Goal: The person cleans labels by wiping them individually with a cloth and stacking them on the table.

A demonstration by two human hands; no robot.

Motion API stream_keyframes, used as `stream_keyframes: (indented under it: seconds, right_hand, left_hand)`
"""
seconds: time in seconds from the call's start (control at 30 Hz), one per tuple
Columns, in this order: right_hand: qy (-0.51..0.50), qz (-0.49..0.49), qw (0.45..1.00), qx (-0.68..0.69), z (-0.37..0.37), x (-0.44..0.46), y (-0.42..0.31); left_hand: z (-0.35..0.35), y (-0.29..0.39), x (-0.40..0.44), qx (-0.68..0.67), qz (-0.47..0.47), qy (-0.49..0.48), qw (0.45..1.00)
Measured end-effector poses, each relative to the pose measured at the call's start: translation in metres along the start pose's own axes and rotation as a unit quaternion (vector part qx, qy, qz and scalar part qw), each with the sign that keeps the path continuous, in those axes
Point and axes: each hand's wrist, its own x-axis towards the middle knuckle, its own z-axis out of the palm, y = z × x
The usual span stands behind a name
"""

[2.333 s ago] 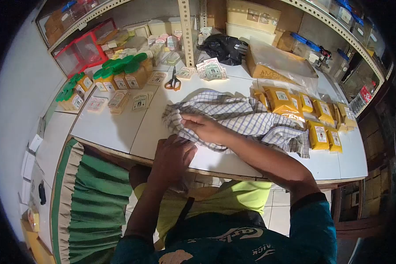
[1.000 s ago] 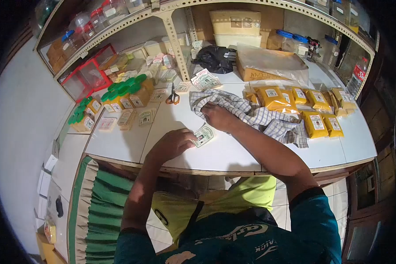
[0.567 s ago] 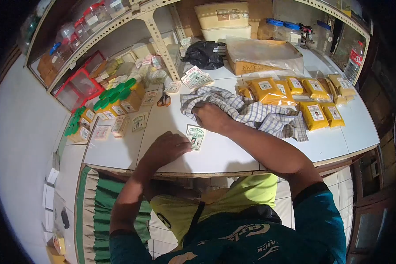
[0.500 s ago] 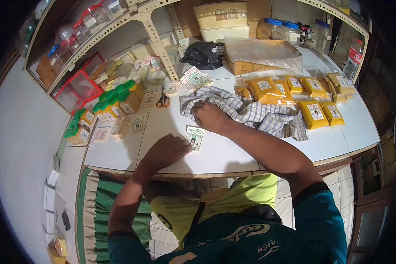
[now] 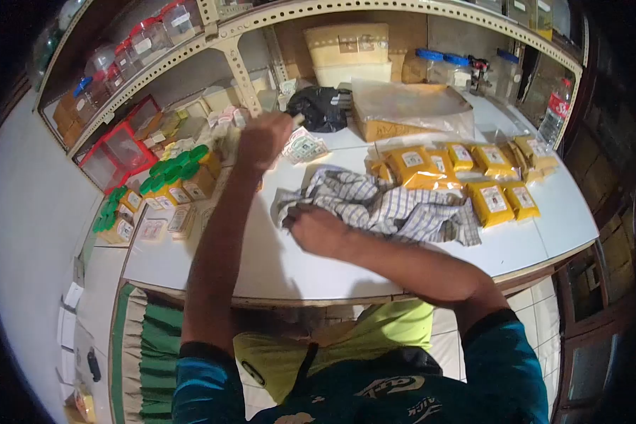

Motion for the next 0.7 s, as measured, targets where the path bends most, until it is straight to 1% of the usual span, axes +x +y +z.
stream_keyframes:
  seconds: [0.03, 0.07, 0.1, 0.17, 0.2, 0.27, 0.3, 0.37, 0.4, 0.43, 0.5, 0.57, 0.6, 0.63, 0.67, 0.7]
  right_hand:
    - [-0.005, -0.006, 1.0, 0.012, 0.004, -0.003, -0.002]
    - [0.01, -0.011, 1.0, 0.016, 0.004, -0.008, -0.006]
    - [0.015, -0.044, 0.999, -0.014, -0.005, -0.009, -0.007]
    - [-0.135, 0.046, 0.99, 0.014, -0.041, -0.015, -0.02]
    - [-0.137, 0.049, 0.989, 0.012, -0.053, -0.017, -0.02]
    - [-0.179, 0.017, 0.984, 0.014, -0.077, -0.022, -0.014]
    - [-0.187, 0.011, 0.982, 0.009, -0.094, -0.016, -0.01]
    - [-0.331, 0.003, 0.934, 0.132, -0.128, 0.006, 0.006]
    - [-0.304, 0.031, 0.936, 0.173, -0.137, 0.02, 0.021]
    - [-0.278, 0.06, 0.935, 0.214, -0.147, 0.036, 0.037]
    - [-0.2, 0.081, 0.969, 0.117, -0.128, 0.077, 0.104]
    - [-0.126, 0.243, 0.962, 0.007, -0.088, 0.107, 0.165]
    - [-0.125, 0.236, 0.964, -0.003, -0.069, 0.112, 0.183]
    - [-0.161, 0.347, 0.923, 0.038, -0.053, 0.116, 0.199]
    - [-0.193, 0.451, 0.868, 0.079, -0.042, 0.122, 0.209]
    - [-0.208, 0.462, 0.858, 0.085, -0.034, 0.126, 0.211]
  left_hand:
    - [0.03, -0.003, 0.002, 0.067, 0.039, -0.096, 0.992]
    - [0.077, -0.005, -0.003, 0.109, -0.004, -0.187, 0.976]
    - [0.073, 0.005, -0.011, -0.057, -0.062, -0.157, 0.984]
    - [0.083, 0.006, -0.025, -0.179, -0.048, -0.08, 0.979]
    - [0.086, 0.002, -0.032, -0.183, -0.047, -0.079, 0.979]
    - [0.091, -0.006, -0.05, -0.228, -0.148, -0.122, 0.954]
    - [0.093, -0.007, -0.058, -0.232, -0.156, -0.116, 0.953]
    - [0.093, -0.009, -0.076, -0.264, -0.226, -0.095, 0.933]
    - [0.086, -0.002, -0.079, -0.307, -0.22, -0.045, 0.925]
    - [0.09, 0.003, -0.08, -0.3, -0.27, -0.077, 0.912]
    - [0.089, 0.022, -0.077, -0.267, -0.317, -0.046, 0.909]
    - [0.112, 0.027, -0.074, -0.292, -0.321, -0.058, 0.899]
    - [0.113, 0.033, -0.074, -0.309, -0.327, -0.045, 0.892]
    - [0.138, 0.037, -0.078, -0.312, -0.336, -0.006, 0.889]
    - [0.143, 0.042, -0.079, -0.313, -0.344, 0.005, 0.885]
    - [0.144, 0.044, -0.077, -0.314, -0.352, 0.013, 0.881]
